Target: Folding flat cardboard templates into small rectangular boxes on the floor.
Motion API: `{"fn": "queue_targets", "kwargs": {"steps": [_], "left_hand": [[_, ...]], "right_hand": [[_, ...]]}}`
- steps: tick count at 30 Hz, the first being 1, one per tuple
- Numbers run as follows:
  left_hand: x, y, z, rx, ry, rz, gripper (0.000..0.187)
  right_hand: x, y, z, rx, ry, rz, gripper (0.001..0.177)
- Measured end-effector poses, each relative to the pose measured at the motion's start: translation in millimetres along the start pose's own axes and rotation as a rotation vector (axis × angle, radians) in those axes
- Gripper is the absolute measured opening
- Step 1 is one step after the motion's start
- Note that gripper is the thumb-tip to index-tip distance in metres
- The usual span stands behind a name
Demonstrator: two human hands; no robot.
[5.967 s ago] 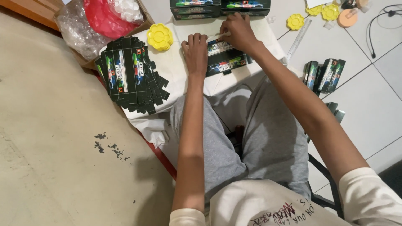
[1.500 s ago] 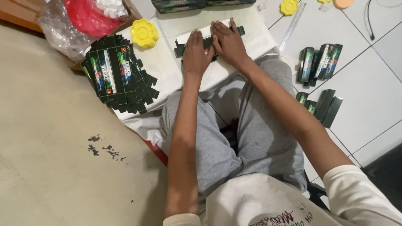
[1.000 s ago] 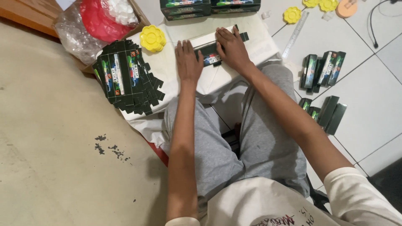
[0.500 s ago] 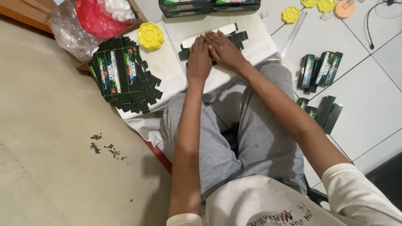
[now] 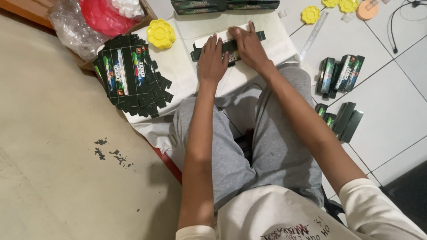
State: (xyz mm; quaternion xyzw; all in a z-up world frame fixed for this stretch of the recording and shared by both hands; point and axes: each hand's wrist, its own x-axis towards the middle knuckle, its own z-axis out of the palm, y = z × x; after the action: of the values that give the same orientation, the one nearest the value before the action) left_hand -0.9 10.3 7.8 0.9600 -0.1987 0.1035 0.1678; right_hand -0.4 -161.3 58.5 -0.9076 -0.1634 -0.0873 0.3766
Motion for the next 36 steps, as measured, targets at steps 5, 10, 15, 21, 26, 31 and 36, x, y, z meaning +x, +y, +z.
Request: {"fn": "queue_targets", "kwargs": {"steps": [5,10,15,21,26,31,36], "left_hand": [[-1,0,1,0.038,0.014,0.014,0.052],[0,1,-2,0.019,0.032,0.021,0.050],[1,3,6,0.110,-0.071,0.011,0.056],[2,9,26,0.250,-0.047,0.010,0.061],[8,25,18,0.048,-0.110,0.091,0.061],[10,26,28,-0.069,-0.016,0.057,0.057],[14,11,6,-0.164,-0.038,-0.054,0.060]], "right_hand": [[-6,10,-9,-0.057,0.065,0.054,0.064],[-6,10,-13,-0.067,0.149,0.070,0.063],[-10,-1,-14,-0.135,0.106,-0.036,0.046],[-11,-2,-2,-0.130,0.031,-0.053,0.047],[-13,-4,-3,-0.085,0.030,-0.040,0.047],[-11,-4,0,-0.087,0.056,-0.039,0.047],[-12,5,2,-0.096,0.024,-0.035,0.045]]}}
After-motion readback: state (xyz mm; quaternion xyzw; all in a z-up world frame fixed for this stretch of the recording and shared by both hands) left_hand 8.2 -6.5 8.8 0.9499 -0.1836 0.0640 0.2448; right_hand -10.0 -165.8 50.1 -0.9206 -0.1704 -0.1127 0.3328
